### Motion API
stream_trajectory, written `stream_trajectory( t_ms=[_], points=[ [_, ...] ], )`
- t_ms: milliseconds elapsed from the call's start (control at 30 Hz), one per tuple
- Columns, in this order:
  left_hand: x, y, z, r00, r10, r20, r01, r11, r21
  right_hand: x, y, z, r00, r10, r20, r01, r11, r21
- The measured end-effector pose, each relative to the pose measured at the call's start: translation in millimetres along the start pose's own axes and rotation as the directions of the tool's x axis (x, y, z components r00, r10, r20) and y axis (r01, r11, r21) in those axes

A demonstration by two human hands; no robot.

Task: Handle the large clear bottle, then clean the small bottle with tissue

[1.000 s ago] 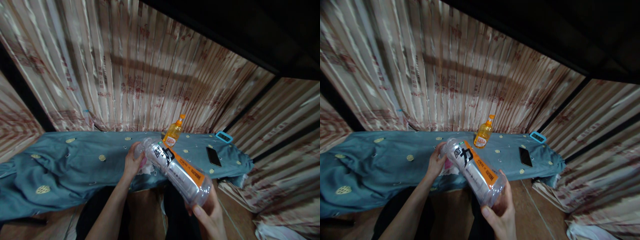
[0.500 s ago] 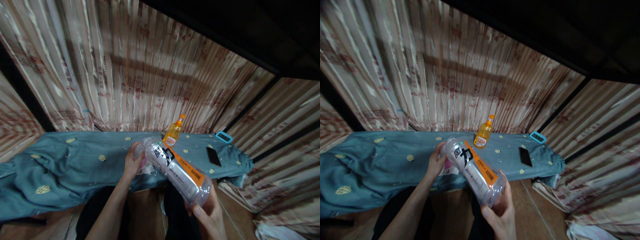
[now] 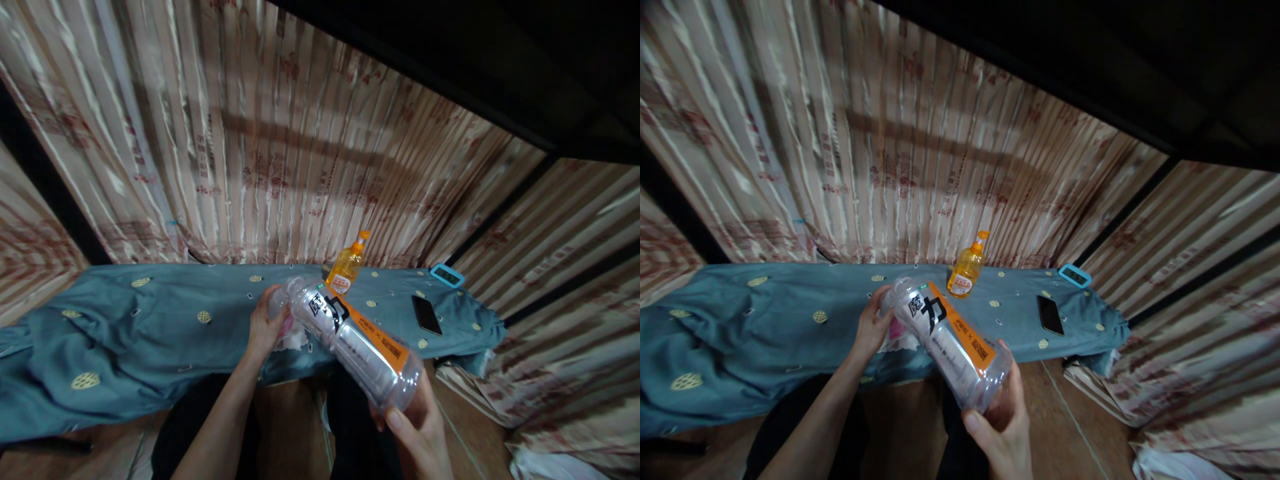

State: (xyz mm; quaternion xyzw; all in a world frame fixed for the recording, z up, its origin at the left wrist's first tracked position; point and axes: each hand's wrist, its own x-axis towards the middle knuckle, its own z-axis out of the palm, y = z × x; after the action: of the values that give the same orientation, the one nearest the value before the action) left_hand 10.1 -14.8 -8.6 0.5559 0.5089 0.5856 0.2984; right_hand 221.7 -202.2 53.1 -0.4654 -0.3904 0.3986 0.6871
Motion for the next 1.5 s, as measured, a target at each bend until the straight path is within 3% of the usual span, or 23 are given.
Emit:
stream_trajectory(
  t_ms=[533,1500],
  points=[
    [-0.7,-6.3,1.5,1.0,0.009,-0.007,-0.009,1.0,0.01,0.2,-12.4,8.5,0.997,0.073,-0.03,-0.073,0.997,-0.001],
    [1.3,-5.1,3.6,0.998,-0.048,-0.044,0.043,0.992,-0.122,-0.4,-11.9,9.7,0.998,0.06,-0.023,-0.06,0.998,0.01]
  ],
)
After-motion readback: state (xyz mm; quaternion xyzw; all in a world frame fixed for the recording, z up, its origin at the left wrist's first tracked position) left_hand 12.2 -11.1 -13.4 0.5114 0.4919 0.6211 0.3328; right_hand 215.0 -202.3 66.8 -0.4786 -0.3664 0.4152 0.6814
